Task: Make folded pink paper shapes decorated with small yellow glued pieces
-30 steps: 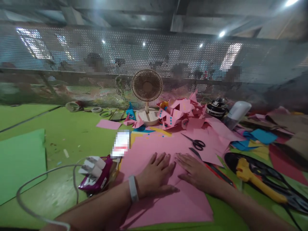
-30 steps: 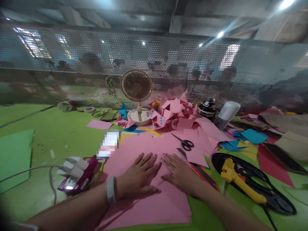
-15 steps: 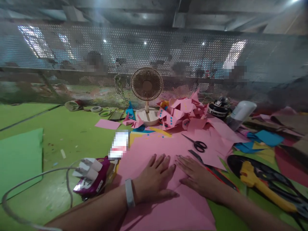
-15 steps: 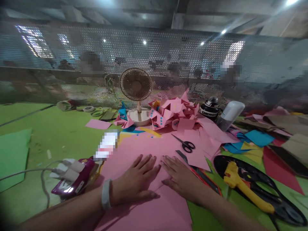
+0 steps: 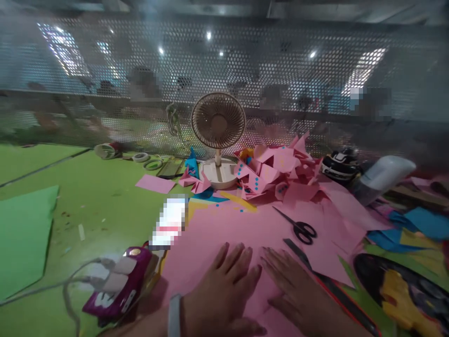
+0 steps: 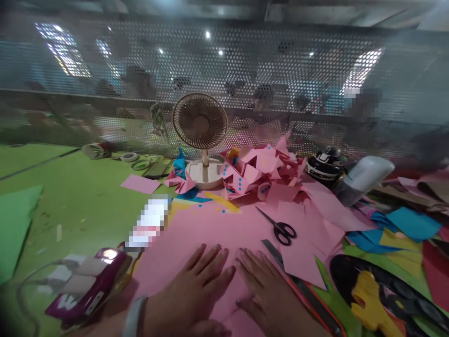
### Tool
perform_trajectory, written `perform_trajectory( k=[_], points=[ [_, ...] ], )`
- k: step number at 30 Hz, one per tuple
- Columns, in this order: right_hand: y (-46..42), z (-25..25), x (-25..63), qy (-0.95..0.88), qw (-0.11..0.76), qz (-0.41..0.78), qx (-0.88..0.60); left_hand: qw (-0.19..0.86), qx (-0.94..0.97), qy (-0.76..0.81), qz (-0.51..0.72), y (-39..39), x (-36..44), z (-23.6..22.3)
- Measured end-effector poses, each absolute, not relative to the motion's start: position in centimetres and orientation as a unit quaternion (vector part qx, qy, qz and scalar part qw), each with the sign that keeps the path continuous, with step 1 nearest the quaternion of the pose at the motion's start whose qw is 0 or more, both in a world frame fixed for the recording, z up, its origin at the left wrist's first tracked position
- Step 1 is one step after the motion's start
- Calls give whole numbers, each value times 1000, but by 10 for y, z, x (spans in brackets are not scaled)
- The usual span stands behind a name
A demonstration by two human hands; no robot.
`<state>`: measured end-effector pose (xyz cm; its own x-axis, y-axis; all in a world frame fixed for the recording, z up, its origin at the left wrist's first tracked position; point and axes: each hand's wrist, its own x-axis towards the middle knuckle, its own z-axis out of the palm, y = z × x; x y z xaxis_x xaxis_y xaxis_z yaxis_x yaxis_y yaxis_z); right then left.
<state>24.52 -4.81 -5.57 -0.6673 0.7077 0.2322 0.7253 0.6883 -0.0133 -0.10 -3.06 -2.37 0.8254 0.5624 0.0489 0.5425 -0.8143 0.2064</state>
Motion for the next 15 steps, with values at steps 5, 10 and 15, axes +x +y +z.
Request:
perform_trajectory(
  k=[5,10,15],
  points=[
    [-35,-72,250,-928,147,-107,-325,-17,954,287,89,-23,0,-51],
    [-31,-74,253,-932,141,-139,-303,-80,950,284,106,-22,2,-59],
    [-35,-80,254,-926,139,-161,-313,-145,944,272,120,-20,3,-57]
  ],
)
